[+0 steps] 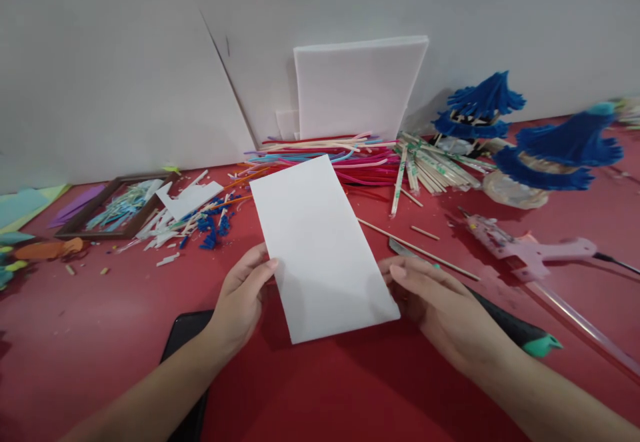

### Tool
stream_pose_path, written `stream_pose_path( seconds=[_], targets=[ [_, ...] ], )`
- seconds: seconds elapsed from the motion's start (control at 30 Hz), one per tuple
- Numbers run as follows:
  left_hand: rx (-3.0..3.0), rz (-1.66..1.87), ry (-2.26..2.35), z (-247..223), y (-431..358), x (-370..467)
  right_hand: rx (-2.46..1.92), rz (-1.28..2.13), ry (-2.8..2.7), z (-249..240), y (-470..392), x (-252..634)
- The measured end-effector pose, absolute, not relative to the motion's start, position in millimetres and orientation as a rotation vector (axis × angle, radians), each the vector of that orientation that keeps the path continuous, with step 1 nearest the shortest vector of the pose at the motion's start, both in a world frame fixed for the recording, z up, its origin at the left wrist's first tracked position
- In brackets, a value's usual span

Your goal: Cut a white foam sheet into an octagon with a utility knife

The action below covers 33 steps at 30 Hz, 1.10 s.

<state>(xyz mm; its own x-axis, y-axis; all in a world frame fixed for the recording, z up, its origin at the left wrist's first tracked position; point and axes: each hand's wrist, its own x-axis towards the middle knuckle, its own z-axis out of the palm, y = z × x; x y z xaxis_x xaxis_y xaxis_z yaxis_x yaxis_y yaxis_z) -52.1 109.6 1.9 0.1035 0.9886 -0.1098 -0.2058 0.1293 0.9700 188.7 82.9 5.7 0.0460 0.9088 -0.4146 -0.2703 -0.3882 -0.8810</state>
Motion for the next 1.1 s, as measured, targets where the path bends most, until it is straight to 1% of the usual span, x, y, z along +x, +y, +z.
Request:
stream_pose_path(
  seconds=[0.23,0.37,0.5,1.1],
  targets=[
    [1.056,1.25,1.051,-3.6,110.4,-53.5,-1.445,1.411,-0.702,-9.1,79.8,188.8],
    [0.978,1.134,0.951,-2.1,110.5,-55.2,-1.453,1.365,-0.694,-6.0,81.3,189.7],
    [1.03,1.018,0.901,0.8,109.4,-57.6,-1.449,1.348,-0.671,-3.3,81.9,188.5],
    [1.021,1.014,0.911,-0.6,110.2,-56.2,-1.417,1.366,-0.625,5.7,82.6,184.1]
  ],
)
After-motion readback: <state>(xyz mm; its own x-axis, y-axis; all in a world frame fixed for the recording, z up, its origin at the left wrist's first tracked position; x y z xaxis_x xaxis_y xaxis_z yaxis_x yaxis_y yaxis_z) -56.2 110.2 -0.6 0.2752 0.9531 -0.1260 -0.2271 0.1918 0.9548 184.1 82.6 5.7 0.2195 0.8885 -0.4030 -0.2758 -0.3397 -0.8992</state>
